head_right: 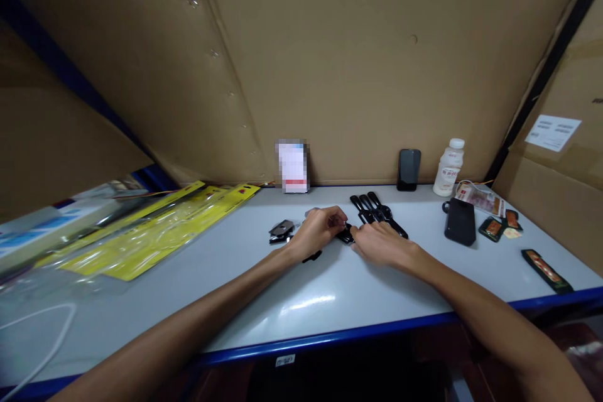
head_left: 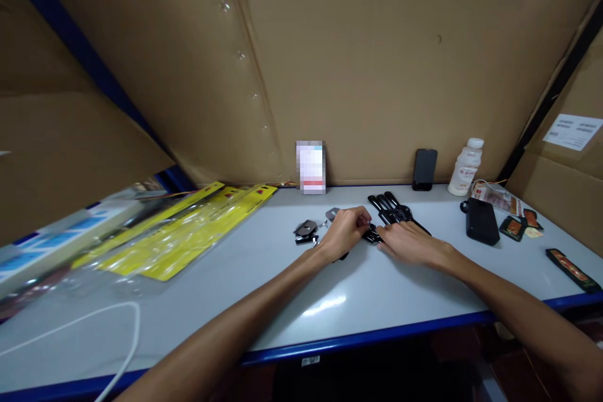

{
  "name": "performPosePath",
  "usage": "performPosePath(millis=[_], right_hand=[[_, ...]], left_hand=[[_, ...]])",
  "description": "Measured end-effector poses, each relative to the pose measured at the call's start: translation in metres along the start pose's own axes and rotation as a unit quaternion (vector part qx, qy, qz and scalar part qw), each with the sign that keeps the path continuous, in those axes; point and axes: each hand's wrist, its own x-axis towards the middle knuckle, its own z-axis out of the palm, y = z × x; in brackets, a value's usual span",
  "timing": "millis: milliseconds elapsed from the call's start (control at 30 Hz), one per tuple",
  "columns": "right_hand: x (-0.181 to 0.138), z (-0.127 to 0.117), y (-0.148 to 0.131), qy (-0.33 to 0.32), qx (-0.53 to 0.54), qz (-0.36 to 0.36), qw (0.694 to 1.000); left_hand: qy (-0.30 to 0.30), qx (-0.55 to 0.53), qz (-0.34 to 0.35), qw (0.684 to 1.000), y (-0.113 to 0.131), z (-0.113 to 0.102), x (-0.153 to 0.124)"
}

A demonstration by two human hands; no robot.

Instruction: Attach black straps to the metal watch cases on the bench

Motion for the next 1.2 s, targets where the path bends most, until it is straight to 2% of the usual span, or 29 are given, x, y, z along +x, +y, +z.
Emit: performPosePath(millis=[233, 333, 533, 633, 933, 1133, 1200], right_hand=[[-0.0003, -0.0013, 0.0001, -0.003, 0.007, 0.003, 1.0], [-0.0002, -0.0011, 0.0002, -0.004, 0.003, 0.002, 1.0], [0.0007, 0.0016, 0.0013, -0.001, -0.006, -0.002, 1.0], [0.0006, 0.0016, 0.0017, -0.001, -0.002, 0.001, 1.0], [0.0032, 0.005, 0.0038, 0.007, -0.007, -0.001, 1.0], [0.0025, 0.0053, 0.0035, 0.01, -0.003, -0.001, 1.0], [0.002, 0.0041, 0.0027, 0.007, -0.004, 0.002, 1.0]], left_hand=[[0.006, -0.016, -0.021, 1.0, -0.0053, 0.0043, 0.0016], [-0.002, 0.007, -0.016, 1.0, -0.0069, 0.0052, 0.0017], [-0.003, 0.113, 0.11, 0.988, -0.0068, 0.004, -0.0002], [-0.012, 0.142, 0.138, 0.98, -0.006, 0.0034, -0.0008], [-0.041, 0.161, 0.151, 0.975, -0.0055, 0.0034, -0.0003], [-0.028, 0.16, 0.122, 0.979, -0.0063, 0.0024, 0.0009], [-0.029, 0.156, 0.135, 0.978, -0.0064, 0.0028, 0.001]])
